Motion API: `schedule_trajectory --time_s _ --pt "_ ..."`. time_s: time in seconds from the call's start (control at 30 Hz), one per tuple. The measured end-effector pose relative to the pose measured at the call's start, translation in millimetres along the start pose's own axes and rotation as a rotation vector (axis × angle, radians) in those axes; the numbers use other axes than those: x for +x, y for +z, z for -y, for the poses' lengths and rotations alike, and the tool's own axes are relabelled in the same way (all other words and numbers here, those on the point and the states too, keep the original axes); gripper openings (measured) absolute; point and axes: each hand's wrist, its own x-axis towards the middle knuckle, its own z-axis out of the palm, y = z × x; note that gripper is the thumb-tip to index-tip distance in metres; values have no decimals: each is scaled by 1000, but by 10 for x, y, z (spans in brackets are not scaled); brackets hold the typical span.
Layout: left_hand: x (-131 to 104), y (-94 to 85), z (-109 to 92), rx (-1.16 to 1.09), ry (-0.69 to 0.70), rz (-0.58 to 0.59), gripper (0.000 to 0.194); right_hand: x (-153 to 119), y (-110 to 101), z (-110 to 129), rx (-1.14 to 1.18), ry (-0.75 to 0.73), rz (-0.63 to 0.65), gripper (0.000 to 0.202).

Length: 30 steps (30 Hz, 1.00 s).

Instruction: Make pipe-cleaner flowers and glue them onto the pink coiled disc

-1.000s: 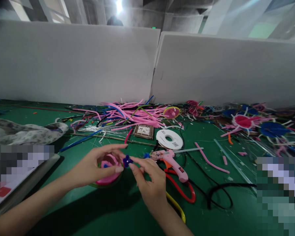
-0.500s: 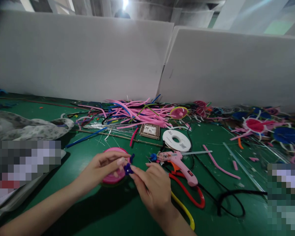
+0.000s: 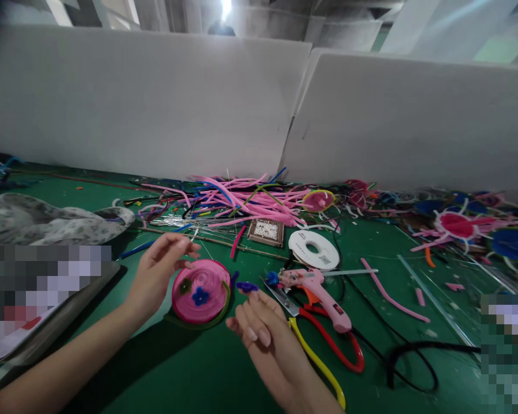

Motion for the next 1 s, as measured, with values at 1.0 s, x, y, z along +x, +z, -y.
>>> schedule_trajectory --time_s 1.0 --pt "-357 173 -10 425 217 460 17 17 18 -82 -336 -94 -34 16"
